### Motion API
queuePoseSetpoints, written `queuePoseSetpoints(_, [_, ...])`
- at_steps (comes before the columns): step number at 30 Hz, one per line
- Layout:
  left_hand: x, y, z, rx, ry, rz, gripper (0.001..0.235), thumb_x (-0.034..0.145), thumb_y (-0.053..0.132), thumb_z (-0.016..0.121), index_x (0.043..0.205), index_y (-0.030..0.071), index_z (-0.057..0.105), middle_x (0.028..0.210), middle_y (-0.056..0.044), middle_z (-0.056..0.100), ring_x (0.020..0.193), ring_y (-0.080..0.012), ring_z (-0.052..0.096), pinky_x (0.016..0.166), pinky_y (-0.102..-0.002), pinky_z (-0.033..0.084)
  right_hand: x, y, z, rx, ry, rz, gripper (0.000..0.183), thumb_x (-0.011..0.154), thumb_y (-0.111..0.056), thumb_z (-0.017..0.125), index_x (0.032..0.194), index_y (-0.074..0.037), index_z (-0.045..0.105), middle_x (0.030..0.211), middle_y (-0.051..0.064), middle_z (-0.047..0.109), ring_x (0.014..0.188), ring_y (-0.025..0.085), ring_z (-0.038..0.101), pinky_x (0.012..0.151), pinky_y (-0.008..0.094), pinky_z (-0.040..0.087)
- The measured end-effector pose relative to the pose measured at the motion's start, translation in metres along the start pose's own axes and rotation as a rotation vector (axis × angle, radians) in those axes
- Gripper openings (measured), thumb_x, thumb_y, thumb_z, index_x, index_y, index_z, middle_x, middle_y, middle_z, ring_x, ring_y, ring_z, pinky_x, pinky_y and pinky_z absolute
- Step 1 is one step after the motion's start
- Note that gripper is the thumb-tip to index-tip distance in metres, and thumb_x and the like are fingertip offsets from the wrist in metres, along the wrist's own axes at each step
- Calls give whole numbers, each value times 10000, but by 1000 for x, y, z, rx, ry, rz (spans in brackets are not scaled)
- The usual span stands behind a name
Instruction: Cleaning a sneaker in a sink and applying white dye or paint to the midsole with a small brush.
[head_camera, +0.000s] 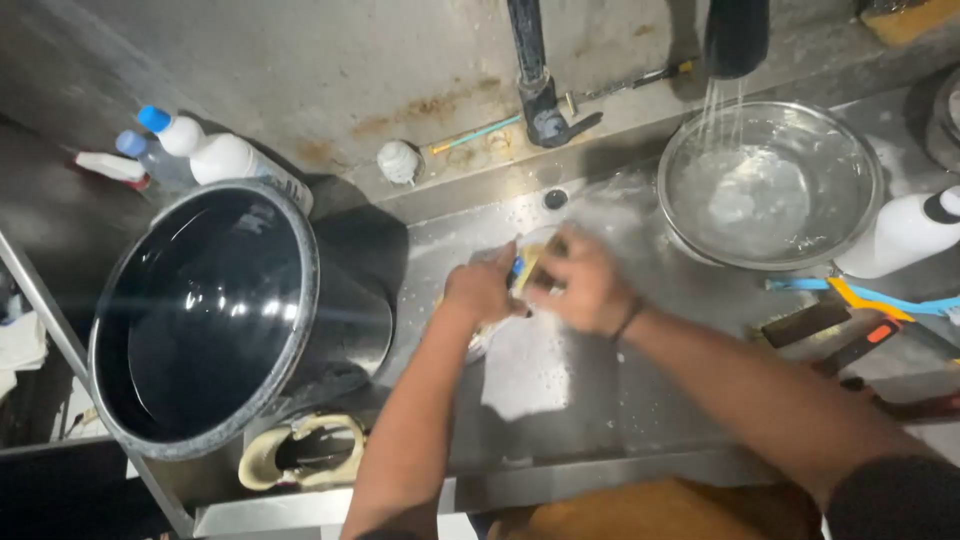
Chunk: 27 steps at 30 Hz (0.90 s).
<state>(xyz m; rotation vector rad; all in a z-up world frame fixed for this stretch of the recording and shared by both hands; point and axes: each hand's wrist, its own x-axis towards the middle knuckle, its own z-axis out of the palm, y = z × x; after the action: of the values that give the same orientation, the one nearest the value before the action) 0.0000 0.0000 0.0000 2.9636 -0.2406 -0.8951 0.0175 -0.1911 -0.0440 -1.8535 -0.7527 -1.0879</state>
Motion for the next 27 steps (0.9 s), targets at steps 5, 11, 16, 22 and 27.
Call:
queuePoseSetpoints(5, [-13, -11, 19, 15, -76, -141, 917, 930, 595, 601, 1659, 237, 176, 1434, -205, 602, 1301, -430, 591, 1037, -582, 483, -70, 107, 29, -358, -863, 943, 694, 853, -698, 695, 1367, -232, 696, 1380, 269, 605, 1370, 370, 533, 1152, 450, 420])
queuePoseSetpoints(11, [-37, 50, -21, 112, 103, 17, 1168, 819, 557, 791, 1672, 195, 79, 1699, -185, 206, 1549, -430, 194, 1179, -694, 222, 18, 4, -55, -254, -538, 516, 536, 871, -409, 794, 1247, -33, 720, 1232, 268, 628, 1172, 425, 640, 983, 501, 529])
queuePoseSetpoints(16, [50, 50, 31, 208, 220, 113, 1028, 858, 473, 766, 1641, 236, 143, 1555, -164, 397, 1484, -370, 311, 1207, -647, 172, 13, 128, -119, -570, -587, 574, 541, 905, -429, 737, 1249, -12, 749, 1152, 248, 681, 1138, 420, 633, 934, 504, 518])
queuePoseSetpoints(22, [-32, 1, 11, -511, 533, 44, 957, 779, 135, 785, 1602, 177, 297, 1327, -237, 449, 1174, -564, 576, 990, -605, 531, 22, 142, -136, -699, -900, 683, 647, 851, -598, 670, 1131, -35, 821, 1112, 252, 786, 1098, 415, 728, 931, 464, 561])
queuePoseSetpoints(27, [-65, -35, 60, -646, 467, -127, 965, 703, 435, 878, 1467, 112, 382, 1339, -192, 511, 1251, -504, 568, 1075, -590, 475, 48, -23, -13, 110, -428, 324, 170, 819, -200, 841, 848, -57, 753, 878, 171, 733, 895, 380, 722, 815, 400, 557])
